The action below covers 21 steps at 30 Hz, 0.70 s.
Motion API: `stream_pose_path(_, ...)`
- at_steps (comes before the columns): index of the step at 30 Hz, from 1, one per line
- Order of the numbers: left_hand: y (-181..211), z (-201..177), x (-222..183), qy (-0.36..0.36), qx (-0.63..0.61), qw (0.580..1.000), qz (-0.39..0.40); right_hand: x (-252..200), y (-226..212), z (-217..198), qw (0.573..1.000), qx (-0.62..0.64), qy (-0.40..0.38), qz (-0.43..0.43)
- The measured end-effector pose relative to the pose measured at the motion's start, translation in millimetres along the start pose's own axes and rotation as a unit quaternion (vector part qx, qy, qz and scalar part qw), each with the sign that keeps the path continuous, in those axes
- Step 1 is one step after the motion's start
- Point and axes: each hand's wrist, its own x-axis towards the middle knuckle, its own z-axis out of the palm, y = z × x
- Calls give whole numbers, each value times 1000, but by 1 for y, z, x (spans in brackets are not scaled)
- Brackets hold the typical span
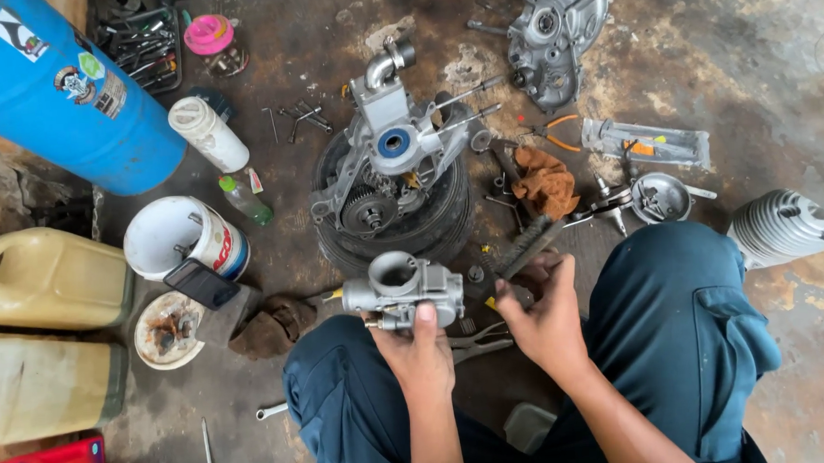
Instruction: Cleaning a motorcycle carburetor with a wire brush and inspecting internal components.
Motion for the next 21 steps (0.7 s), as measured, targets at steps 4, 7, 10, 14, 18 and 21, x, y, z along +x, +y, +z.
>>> stream_pose_path(4, -3, 4, 1, -4, -6, 1000, -11, -8, -10, -6, 997, 69, -22, -6)
stream_pose_path(7, 1, 7, 1, 33, -7, 999, -39, -14, -14, -9, 995, 44, -59, -73)
stream_pose_path(10, 2, 10, 2, 48, -13, 998, -48, -15, -13, -7, 993, 28, -90, -72)
stream_pose_path(14, 1, 15, 3, 80, 13, 994, -70, -13, -20, -2, 984, -25, -117, -129)
stream_pose_path(18, 3, 23, 4, 98, 46, 992, -61, -12, -11, 2, 976, -129, -90, -148)
stream_pose_path(21, -3, 21, 3, 79, 24, 996, -34, -10, -13, 2, 978, -155, -103, -97)
